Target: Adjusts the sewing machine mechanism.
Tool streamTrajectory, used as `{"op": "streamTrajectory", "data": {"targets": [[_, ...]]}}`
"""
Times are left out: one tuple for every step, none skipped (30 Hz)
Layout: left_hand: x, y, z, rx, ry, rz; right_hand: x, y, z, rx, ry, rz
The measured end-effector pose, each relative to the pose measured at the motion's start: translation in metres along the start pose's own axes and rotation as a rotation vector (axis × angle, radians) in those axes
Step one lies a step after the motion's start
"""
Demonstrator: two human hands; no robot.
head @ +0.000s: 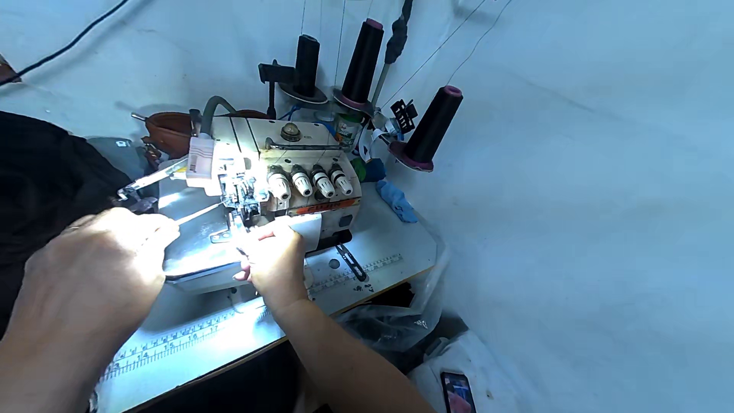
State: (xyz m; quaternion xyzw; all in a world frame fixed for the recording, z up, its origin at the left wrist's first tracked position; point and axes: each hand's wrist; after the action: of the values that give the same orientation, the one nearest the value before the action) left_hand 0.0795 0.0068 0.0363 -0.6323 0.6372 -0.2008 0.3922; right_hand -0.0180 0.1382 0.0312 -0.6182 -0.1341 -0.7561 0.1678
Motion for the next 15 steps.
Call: {"op": "streamTrajectory", "data": {"targets": [[0.002, -0.001, -0.002, 0.026, -0.019, 0.008, 0.000, 0.000, 0.000, 0.001, 0.005, 0.003], [0.007, 0.000, -0.003, 0.041, -0.024, 0.032, 0.000, 0.000, 0.000, 0.001, 0.007, 0.002], [0.012, 0.000, -0.005, 0.058, -0.031, 0.072, 0.000, 0.001, 0.000, -0.003, 0.003, -0.008], [0.016, -0.001, -0.008, 0.075, -0.038, 0.107, -0.001, 0.001, -0.001, -0.005, 0.001, -0.018], [0.018, -0.003, -0.011, 0.084, -0.050, 0.145, -0.001, 0.001, -0.001, -0.005, 0.001, -0.023], [0.014, -0.006, -0.014, 0.090, -0.062, 0.186, -0.001, 0.001, -0.001, -0.003, 0.003, -0.019], [0.011, -0.009, -0.017, 0.098, -0.070, 0.218, -0.001, 0.001, -0.001, -0.002, 0.009, -0.011], [0.017, -0.006, -0.018, 0.108, -0.023, 0.216, 0.000, 0.001, -0.001, 0.000, 0.023, 0.000], [0.024, -0.002, -0.020, 0.121, 0.028, 0.197, 0.001, 0.001, -0.001, 0.003, 0.037, 0.001], [0.026, -0.001, -0.021, 0.132, 0.066, 0.168, 0.001, 0.001, -0.002, 0.004, 0.043, -0.004], [0.024, -0.003, -0.023, 0.137, 0.074, 0.141, 0.001, 0.001, -0.002, 0.008, 0.046, -0.008], [0.020, -0.004, -0.024, 0.144, 0.066, 0.105, 0.001, 0.001, -0.002, 0.012, 0.041, -0.011], [0.014, -0.005, -0.024, 0.146, 0.055, 0.060, 0.000, 0.001, -0.002, 0.015, 0.031, -0.010], [0.009, -0.005, -0.024, 0.152, 0.059, 0.009, 0.000, 0.000, -0.002, 0.017, 0.022, -0.007], [0.006, -0.006, -0.022, 0.167, 0.073, -0.039, 0.000, 0.000, -0.002, 0.018, 0.020, -0.005]]}}
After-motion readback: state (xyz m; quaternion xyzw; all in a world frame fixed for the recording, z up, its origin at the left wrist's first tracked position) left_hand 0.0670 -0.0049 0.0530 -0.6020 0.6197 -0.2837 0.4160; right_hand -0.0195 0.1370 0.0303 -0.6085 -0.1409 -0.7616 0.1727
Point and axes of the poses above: each hand's wrist, its own z-axis away from the middle knuckle, its own y-axis out of the palm, x = y × z, and after that the axes turned 10 degrees about y, right-handed
